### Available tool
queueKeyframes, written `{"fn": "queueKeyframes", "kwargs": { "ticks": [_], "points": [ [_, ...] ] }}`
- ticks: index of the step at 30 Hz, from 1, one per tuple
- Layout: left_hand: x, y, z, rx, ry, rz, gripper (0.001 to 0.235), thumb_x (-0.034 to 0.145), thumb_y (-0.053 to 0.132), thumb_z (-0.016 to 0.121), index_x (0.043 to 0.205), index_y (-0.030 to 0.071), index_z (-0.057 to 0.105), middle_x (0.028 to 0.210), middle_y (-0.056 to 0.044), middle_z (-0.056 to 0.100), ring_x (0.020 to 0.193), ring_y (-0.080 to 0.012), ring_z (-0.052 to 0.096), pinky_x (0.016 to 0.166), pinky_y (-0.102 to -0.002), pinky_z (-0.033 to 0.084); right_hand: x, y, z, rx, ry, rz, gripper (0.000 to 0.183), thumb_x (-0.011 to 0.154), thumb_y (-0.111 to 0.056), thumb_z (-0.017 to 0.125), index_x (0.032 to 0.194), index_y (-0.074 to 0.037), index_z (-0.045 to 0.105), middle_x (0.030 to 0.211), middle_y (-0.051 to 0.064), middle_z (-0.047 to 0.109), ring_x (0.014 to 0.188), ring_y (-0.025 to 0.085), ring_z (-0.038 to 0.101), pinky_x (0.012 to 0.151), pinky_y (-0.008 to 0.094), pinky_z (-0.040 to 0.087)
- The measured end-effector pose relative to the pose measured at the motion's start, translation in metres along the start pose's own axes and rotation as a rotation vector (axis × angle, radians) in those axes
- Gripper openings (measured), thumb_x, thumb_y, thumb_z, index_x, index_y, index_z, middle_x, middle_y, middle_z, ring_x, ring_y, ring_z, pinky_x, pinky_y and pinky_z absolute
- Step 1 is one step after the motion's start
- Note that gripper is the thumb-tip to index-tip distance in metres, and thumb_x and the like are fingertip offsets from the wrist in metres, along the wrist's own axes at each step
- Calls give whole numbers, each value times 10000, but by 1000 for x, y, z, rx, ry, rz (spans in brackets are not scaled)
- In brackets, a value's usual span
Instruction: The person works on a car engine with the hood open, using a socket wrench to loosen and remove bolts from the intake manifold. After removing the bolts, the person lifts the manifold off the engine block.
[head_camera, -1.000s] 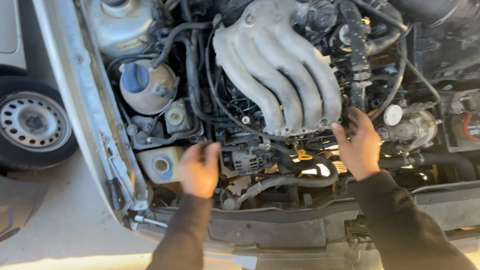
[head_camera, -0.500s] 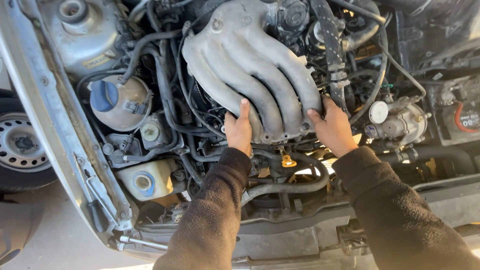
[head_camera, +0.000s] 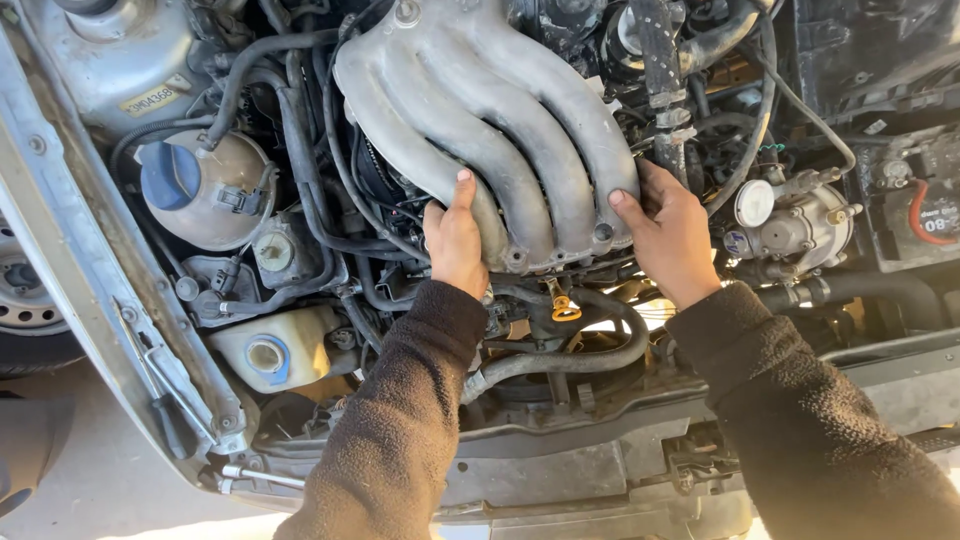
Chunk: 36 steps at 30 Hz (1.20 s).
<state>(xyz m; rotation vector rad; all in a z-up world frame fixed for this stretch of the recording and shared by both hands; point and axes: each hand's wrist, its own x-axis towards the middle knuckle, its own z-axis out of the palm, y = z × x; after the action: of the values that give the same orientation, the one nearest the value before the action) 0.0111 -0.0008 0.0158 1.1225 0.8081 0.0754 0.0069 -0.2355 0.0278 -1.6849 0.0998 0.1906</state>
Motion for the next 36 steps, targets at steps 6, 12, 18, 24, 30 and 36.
{"fn": "queueKeyframes", "kwargs": {
  "ticks": [6,12,18,24,30,36],
  "points": [
    [-2,-3,-2,-80,-60,-14,575,921,316,684,1322,-51,495,1299,-171,624,1151,-260,626,1001,-411,505,-66,-17,36,-778,117,-541,435,817,-130,823,1191,-9,635,1161,191,618,1127,351,570,974,453,494],
    [-3,-5,-1,-52,-28,-11,600,934,350,682,1309,-84,505,1281,-195,629,1130,-278,626,981,-430,520,-81,-5,63,-903,-101,-513,329,787,-221,820,1068,-76,729,1050,65,663,1086,305,577,920,459,463],
    [-5,6,-3,-53,-65,-8,612,936,370,688,1276,-109,517,1258,-204,632,1112,-276,634,967,-429,536,-92,-1,55,-886,-138,-609,448,794,-312,805,1133,-34,715,1105,103,663,1079,314,573,952,464,453],
    [-15,22,4,-37,-51,-60,625,876,330,726,1297,-66,487,1279,-196,609,1106,-271,644,944,-423,556,-88,17,21,-863,-46,-560,498,783,-327,817,1147,-7,702,1150,152,683,1110,344,595,968,477,468],
    [-19,25,13,-74,-54,-47,612,856,201,761,1313,-72,460,1279,-184,623,1131,-275,651,960,-431,554,-72,37,-6,-538,239,-203,362,933,-224,759,1197,5,667,1155,139,706,1052,263,660,937,379,533],
    [-17,35,8,-109,-143,-26,501,867,161,699,1276,-97,569,1211,-173,661,1083,-268,656,948,-414,550,-51,28,-12,473,107,328,283,984,-229,681,1126,-14,564,998,69,706,855,120,687,692,263,512]
  ]
}}
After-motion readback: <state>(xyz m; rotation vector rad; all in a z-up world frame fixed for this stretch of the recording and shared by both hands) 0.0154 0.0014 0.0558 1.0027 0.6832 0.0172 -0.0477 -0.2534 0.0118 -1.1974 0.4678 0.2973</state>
